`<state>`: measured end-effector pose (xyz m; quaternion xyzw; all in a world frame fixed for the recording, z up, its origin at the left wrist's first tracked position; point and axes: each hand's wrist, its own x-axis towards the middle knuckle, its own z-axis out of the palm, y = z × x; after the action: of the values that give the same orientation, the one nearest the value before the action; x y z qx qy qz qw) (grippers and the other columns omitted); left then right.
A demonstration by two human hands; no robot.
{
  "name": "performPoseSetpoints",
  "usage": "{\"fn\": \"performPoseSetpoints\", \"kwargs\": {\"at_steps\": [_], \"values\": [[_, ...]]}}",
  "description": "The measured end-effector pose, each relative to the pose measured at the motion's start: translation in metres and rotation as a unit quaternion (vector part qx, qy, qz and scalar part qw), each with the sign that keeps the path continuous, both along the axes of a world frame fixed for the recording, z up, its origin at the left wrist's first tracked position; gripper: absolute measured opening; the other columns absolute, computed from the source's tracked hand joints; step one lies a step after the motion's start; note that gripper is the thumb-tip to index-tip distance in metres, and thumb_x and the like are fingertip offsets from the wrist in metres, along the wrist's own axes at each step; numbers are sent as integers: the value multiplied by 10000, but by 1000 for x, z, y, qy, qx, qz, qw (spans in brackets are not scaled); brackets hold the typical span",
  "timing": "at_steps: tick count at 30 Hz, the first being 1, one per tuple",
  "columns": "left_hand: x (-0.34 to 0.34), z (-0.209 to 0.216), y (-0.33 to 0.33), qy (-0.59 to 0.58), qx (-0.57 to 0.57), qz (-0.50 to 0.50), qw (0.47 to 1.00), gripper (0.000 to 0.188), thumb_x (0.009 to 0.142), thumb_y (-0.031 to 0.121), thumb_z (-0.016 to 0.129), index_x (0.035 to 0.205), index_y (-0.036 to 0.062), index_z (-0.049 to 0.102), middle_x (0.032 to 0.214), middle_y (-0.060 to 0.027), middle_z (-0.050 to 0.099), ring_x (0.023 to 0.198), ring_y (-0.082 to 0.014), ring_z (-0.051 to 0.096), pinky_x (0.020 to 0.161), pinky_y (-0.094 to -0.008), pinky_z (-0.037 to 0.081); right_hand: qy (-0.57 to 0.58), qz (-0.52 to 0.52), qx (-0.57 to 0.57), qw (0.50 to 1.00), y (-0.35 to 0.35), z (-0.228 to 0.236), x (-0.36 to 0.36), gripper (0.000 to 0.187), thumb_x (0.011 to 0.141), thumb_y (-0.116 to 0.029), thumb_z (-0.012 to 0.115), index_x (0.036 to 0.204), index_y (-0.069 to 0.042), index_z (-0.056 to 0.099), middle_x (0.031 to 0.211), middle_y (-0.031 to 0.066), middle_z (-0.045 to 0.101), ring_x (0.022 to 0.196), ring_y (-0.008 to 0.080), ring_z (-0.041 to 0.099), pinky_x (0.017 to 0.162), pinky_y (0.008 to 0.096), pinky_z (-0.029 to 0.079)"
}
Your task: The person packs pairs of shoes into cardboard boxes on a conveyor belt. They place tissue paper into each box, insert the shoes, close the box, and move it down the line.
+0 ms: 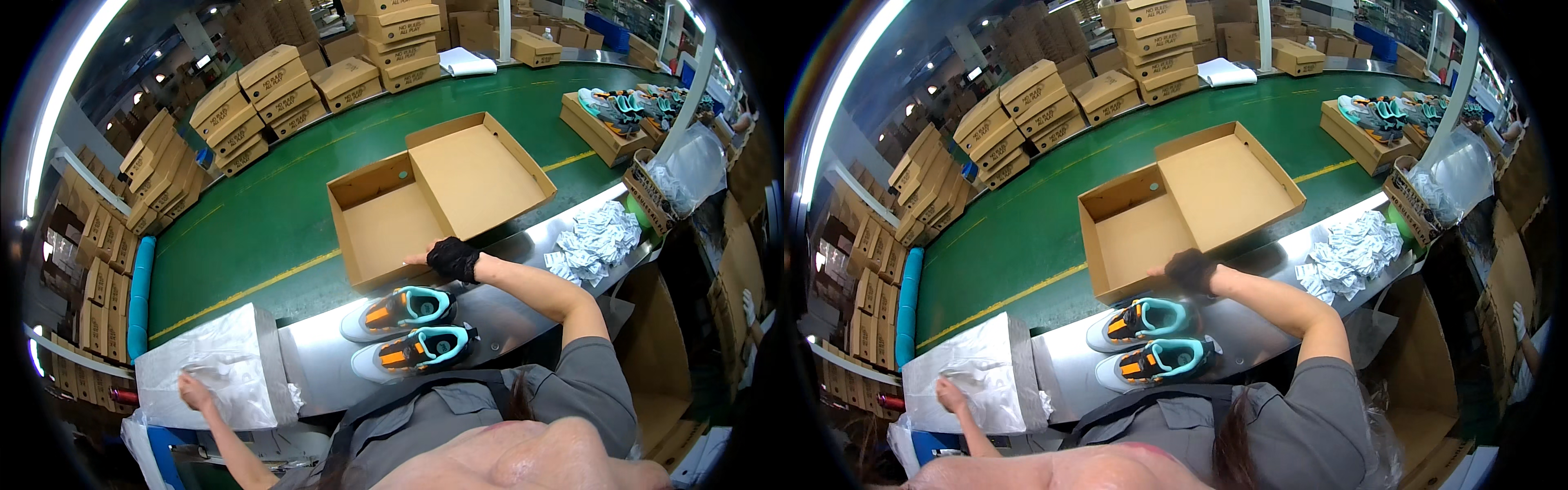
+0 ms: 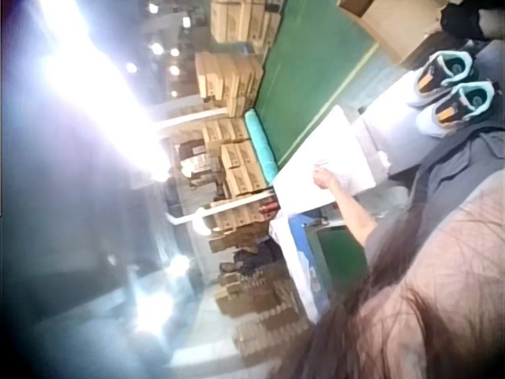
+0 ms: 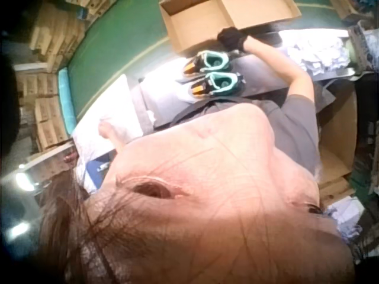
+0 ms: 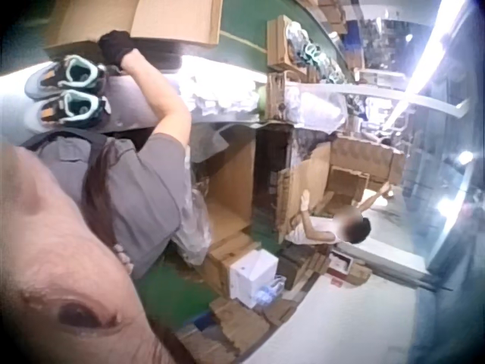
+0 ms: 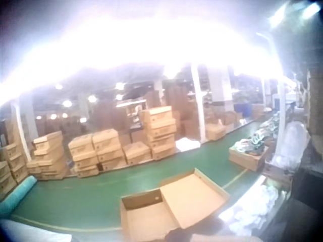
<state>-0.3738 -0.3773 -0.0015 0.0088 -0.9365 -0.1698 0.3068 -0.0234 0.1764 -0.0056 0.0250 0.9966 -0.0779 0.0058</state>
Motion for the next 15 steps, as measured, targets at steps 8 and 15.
{"fn": "performPoseSetpoints", "kwargs": {"at_steps": [8, 15], "values": [[62, 176, 140, 25, 382, -328, 864, 238, 916, 178, 396, 1001, -24, 489, 846, -81, 512, 741, -159, 494, 672, -285, 429, -3, 46, -77, 996, -11, 15, -26, 510, 778, -139, 568, 1258, -127, 396, 963, 176, 584, 901, 299, 582, 754, 383, 473], [158, 211, 371, -112, 313, -606, 723, 251, 918, 237, 424, 1020, 13, 474, 937, -61, 516, 808, -122, 522, 715, -247, 462, 242, 84, -564, 785, -79, 134, -42, 369, 751, -253, 695, 980, -6, 545, 723, 65, 574, 669, 155, 565, 625, 263, 459]]}}
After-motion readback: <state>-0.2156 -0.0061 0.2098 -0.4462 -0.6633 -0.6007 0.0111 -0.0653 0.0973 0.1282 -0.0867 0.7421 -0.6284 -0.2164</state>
